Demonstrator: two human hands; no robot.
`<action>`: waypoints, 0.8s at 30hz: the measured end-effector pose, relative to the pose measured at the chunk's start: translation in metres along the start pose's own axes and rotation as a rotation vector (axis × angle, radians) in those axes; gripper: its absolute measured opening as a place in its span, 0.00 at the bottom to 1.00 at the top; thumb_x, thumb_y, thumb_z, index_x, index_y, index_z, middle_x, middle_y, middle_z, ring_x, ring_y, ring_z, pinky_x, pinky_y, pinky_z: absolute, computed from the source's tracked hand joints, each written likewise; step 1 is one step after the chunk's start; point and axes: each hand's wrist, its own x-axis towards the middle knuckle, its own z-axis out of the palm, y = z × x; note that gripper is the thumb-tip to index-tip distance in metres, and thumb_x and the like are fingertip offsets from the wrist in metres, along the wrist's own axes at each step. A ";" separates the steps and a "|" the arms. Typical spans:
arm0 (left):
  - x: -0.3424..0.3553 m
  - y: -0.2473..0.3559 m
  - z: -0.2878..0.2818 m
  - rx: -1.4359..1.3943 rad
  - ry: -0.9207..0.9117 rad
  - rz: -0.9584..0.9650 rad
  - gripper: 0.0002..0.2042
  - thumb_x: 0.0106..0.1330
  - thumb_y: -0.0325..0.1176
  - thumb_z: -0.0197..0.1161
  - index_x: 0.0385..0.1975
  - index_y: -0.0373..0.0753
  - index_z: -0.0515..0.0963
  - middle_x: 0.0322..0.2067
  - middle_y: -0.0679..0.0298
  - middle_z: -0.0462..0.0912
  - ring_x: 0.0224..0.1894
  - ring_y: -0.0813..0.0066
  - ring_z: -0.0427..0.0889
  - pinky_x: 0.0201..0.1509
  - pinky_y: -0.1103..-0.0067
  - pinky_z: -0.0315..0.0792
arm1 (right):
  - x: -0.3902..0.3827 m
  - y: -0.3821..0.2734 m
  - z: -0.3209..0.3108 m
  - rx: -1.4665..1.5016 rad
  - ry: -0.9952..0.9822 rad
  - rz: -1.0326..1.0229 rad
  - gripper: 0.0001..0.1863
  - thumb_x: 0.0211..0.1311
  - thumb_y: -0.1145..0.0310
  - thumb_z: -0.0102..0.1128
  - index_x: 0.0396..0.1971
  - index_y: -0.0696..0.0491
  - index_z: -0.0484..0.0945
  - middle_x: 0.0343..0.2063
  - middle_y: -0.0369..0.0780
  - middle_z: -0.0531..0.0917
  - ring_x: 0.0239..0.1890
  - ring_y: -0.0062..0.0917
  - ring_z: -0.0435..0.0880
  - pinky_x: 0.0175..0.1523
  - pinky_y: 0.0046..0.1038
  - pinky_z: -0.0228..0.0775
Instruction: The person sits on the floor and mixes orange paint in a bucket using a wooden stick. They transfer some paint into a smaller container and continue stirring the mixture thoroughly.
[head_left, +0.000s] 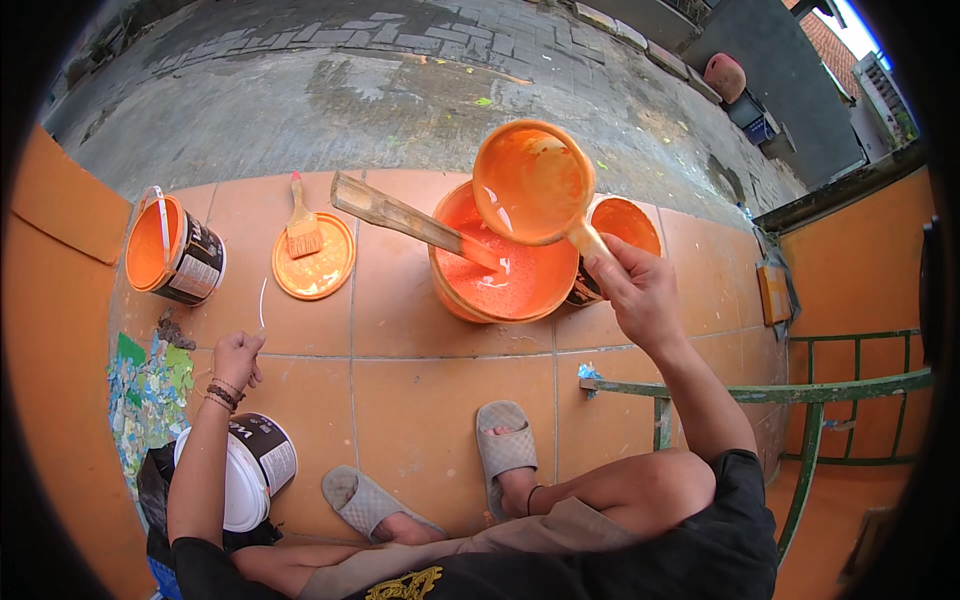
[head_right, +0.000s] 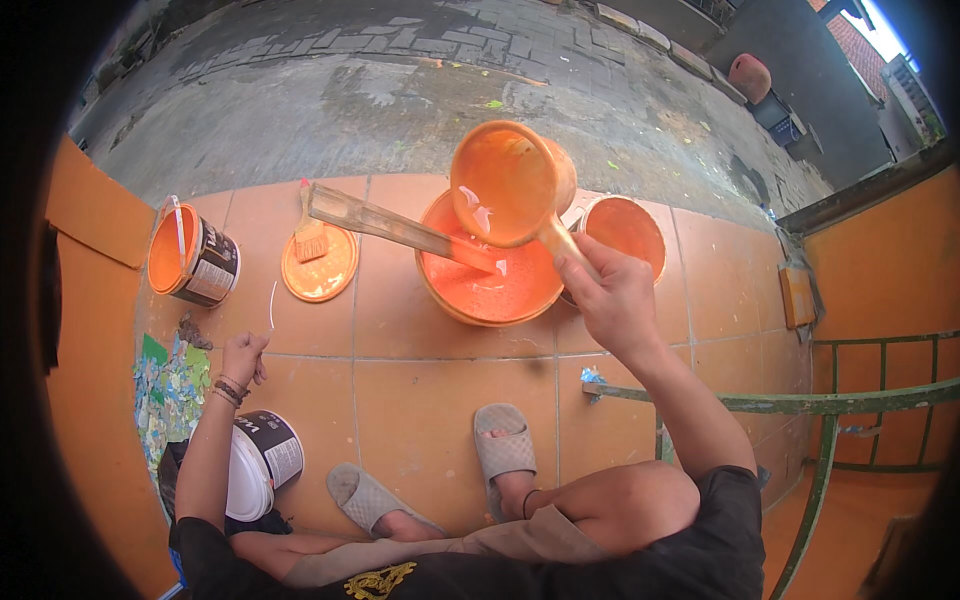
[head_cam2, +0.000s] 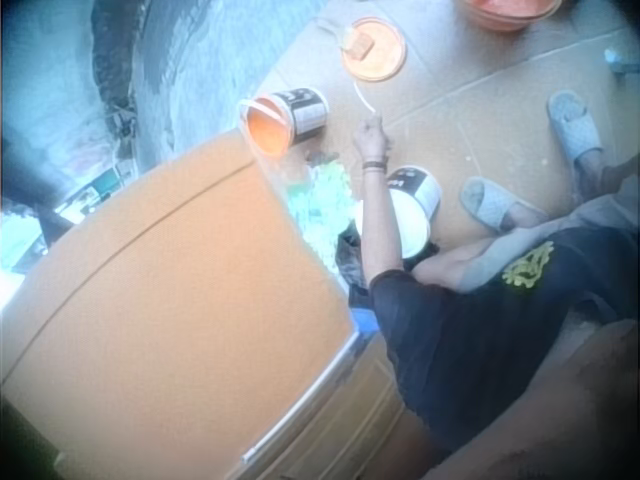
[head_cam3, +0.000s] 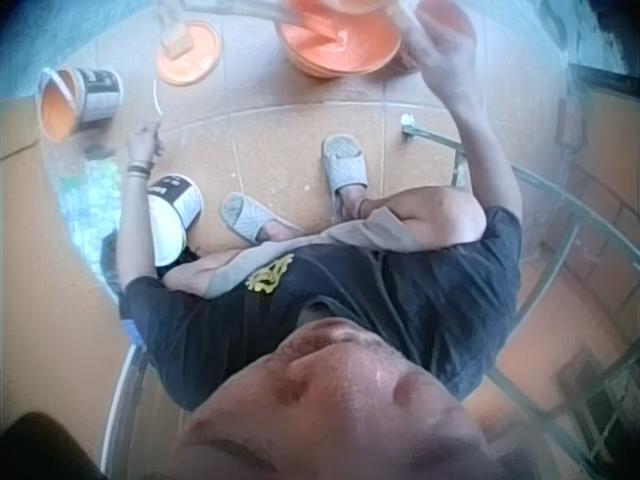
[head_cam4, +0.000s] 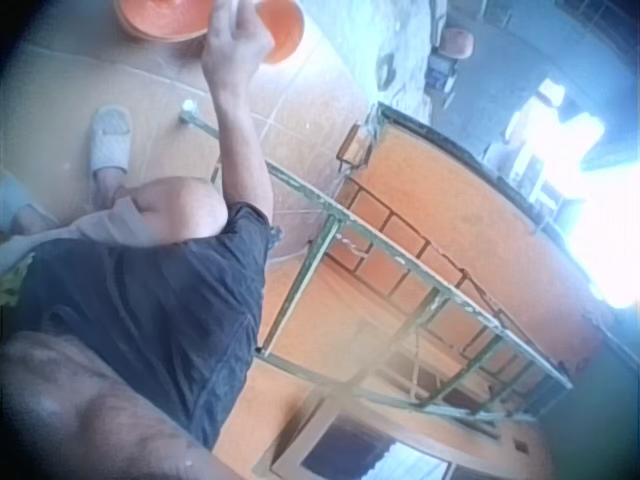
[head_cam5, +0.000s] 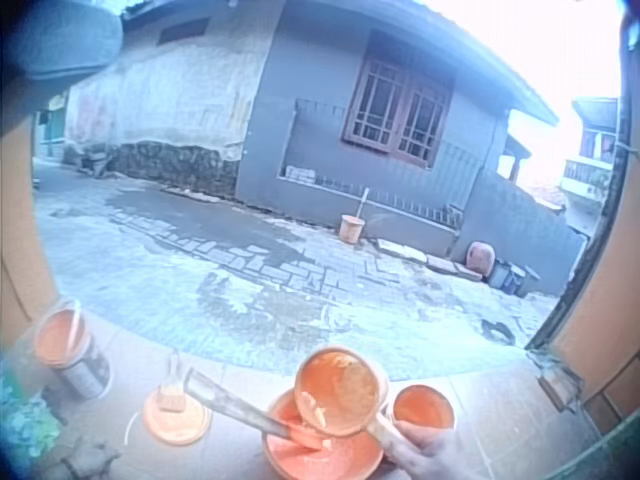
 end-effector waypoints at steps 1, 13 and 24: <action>0.001 -0.001 0.000 0.000 -0.002 0.001 0.16 0.62 0.37 0.60 0.16 0.38 0.65 0.08 0.65 0.68 0.05 0.73 0.71 0.03 0.82 0.60 | 0.000 0.001 0.000 -0.007 0.002 -0.006 0.14 0.63 0.67 0.54 0.46 0.56 0.78 0.16 0.29 0.72 0.22 0.09 0.71 0.29 0.18 0.68; 0.002 -0.001 -0.001 0.020 -0.009 -0.026 0.15 0.62 0.36 0.60 0.18 0.38 0.66 0.09 0.65 0.69 0.05 0.74 0.71 0.03 0.82 0.60 | 0.005 0.001 -0.008 0.252 -0.034 0.192 0.16 0.63 0.65 0.56 0.47 0.57 0.77 0.15 0.28 0.69 0.14 0.07 0.61 0.18 0.13 0.52; 0.000 0.002 0.000 0.036 0.039 -0.007 0.08 0.59 0.30 0.60 0.25 0.32 0.71 0.12 0.64 0.72 0.07 0.76 0.71 0.05 0.83 0.61 | 0.003 0.000 -0.009 0.190 -0.038 0.121 0.16 0.63 0.67 0.54 0.47 0.59 0.78 0.18 0.27 0.71 0.21 0.08 0.66 0.25 0.15 0.60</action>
